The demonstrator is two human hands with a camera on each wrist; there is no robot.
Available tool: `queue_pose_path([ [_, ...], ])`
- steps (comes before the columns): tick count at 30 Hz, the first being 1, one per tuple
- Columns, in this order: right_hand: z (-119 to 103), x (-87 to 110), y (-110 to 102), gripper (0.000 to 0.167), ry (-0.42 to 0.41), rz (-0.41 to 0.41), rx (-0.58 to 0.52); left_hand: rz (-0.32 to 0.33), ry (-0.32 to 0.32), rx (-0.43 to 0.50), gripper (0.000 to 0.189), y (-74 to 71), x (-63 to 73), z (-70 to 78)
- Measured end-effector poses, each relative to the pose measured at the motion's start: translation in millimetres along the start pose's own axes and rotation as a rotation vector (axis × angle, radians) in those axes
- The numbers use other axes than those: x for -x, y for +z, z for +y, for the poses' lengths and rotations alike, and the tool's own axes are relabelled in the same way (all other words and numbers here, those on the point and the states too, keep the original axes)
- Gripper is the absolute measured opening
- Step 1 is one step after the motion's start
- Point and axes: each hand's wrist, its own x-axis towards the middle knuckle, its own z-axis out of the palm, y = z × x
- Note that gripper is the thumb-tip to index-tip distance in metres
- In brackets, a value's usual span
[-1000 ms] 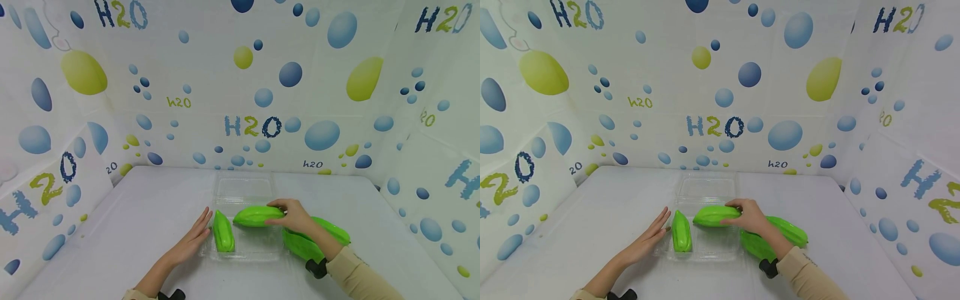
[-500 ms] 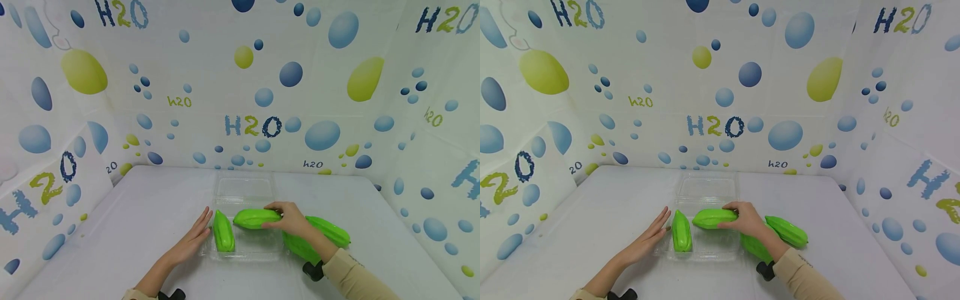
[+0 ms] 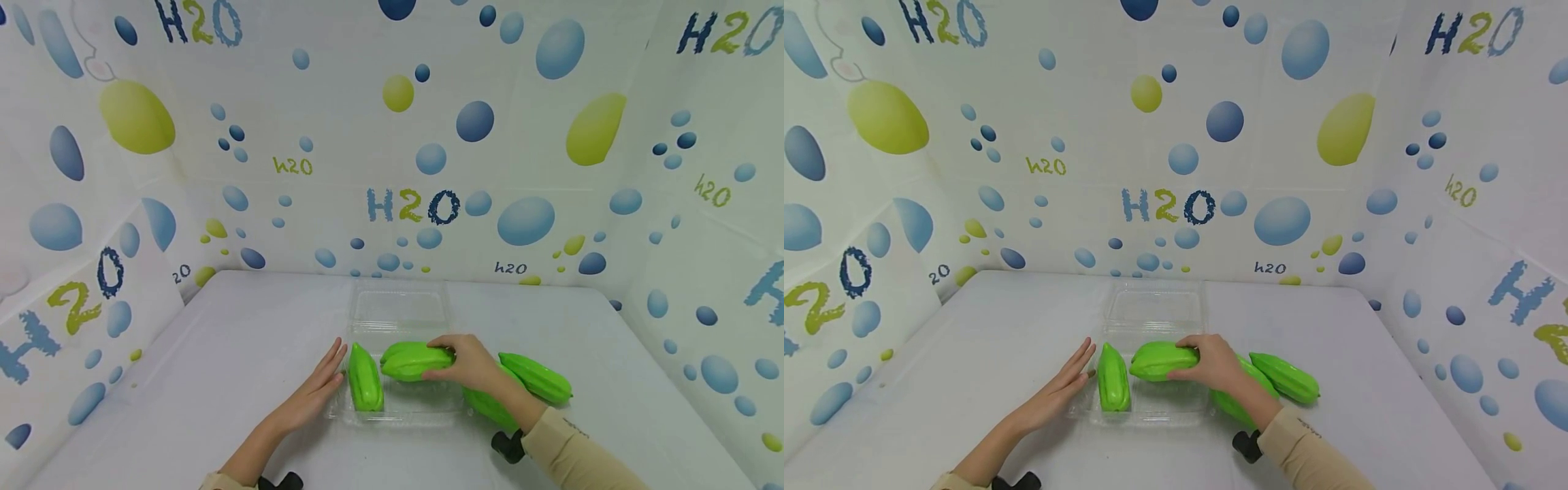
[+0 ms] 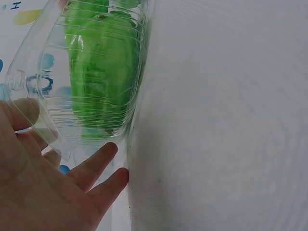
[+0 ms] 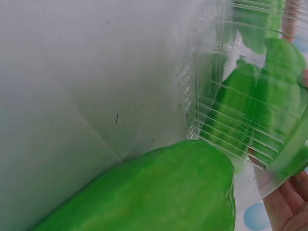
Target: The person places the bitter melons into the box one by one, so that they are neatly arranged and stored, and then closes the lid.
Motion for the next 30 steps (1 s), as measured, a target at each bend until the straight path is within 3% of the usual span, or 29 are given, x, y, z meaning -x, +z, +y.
queue_pose_path([
  [30,-5.4,2.0,13.0,0.056,-0.014,-0.003,0.207,0.002,0.03,0.013,0.051,0.6,1.2,-0.4],
])
